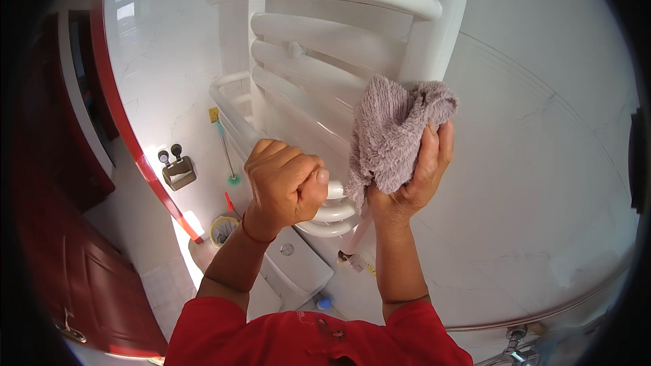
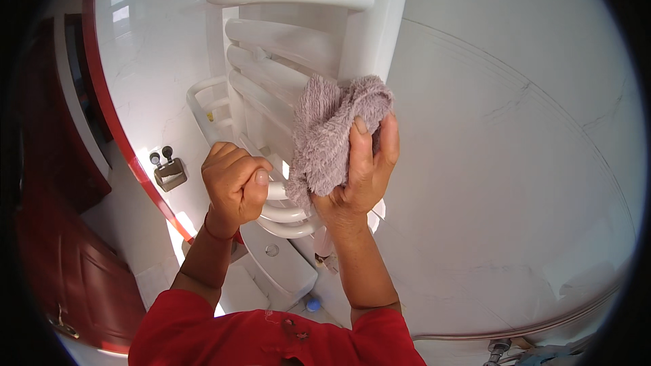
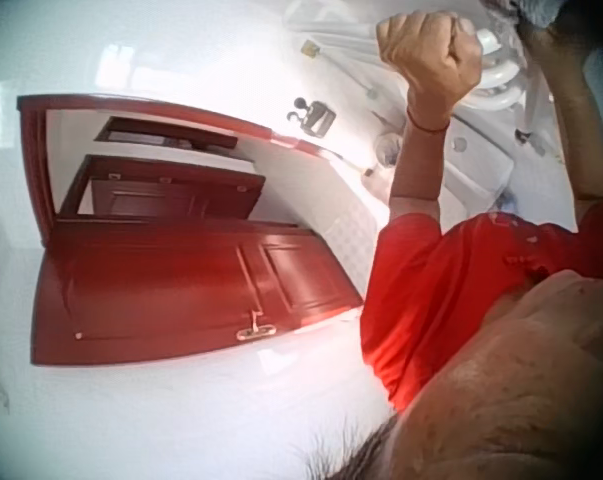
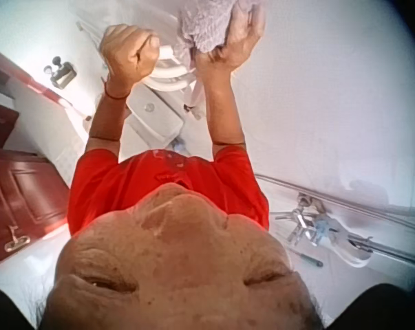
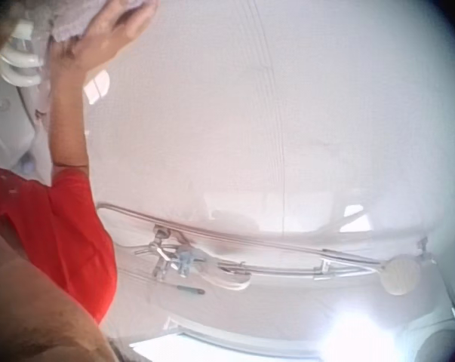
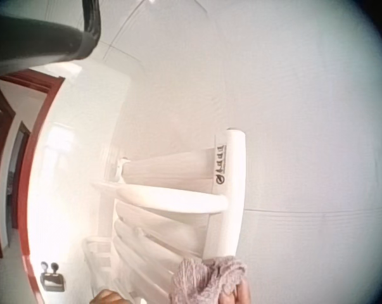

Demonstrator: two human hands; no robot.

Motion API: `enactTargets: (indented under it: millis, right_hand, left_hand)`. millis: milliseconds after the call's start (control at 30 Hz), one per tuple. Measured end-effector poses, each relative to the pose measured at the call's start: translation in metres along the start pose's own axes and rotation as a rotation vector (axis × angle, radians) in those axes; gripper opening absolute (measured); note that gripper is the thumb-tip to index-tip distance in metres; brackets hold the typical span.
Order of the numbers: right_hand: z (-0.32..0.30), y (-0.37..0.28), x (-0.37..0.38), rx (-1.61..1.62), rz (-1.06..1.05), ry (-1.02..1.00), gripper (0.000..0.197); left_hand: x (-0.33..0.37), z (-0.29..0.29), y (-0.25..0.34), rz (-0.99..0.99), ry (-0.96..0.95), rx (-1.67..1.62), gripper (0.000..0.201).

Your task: The person wipes down the toilet tank and the bathroom wall using a cloth, then picks up a bottle of cleaning solution and continues wiping the tank and a wall-mounted towel rack.

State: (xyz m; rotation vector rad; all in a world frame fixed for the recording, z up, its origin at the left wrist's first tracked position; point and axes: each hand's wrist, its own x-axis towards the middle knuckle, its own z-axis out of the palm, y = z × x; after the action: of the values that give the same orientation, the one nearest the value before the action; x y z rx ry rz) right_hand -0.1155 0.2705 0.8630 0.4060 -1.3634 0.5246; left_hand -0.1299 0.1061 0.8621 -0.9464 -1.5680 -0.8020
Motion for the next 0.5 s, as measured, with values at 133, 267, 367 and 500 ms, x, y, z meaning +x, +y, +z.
enactTargets:
  millis: [133, 267, 367, 500]
  right_hand:
    - [0.010, 0.014, 0.041, 0.052, -0.085, 0.082, 0.068]
    - [0.003, 0.016, 0.081, 0.172, -0.008, 0.167, 0.063]
    - [0.000, 0.006, 0.065, 0.381, 0.249, 0.103, 0.052]
    - [-0.024, 0.009, 0.002, 0.153, 0.128, 0.006, 0.055]
  left_hand:
    - [-0.005, 0.005, -0.003, -0.030, 0.004, 0.005, 0.020]
    - [-0.004, 0.012, 0.002, -0.029, 0.092, -0.041, 0.009]
    - [-0.010, 0.014, -0.002, -0.040, 0.094, -0.030, 0.010]
    - [-0.010, 0.022, 0.000, -0.015, 0.149, -0.068, 0.013]
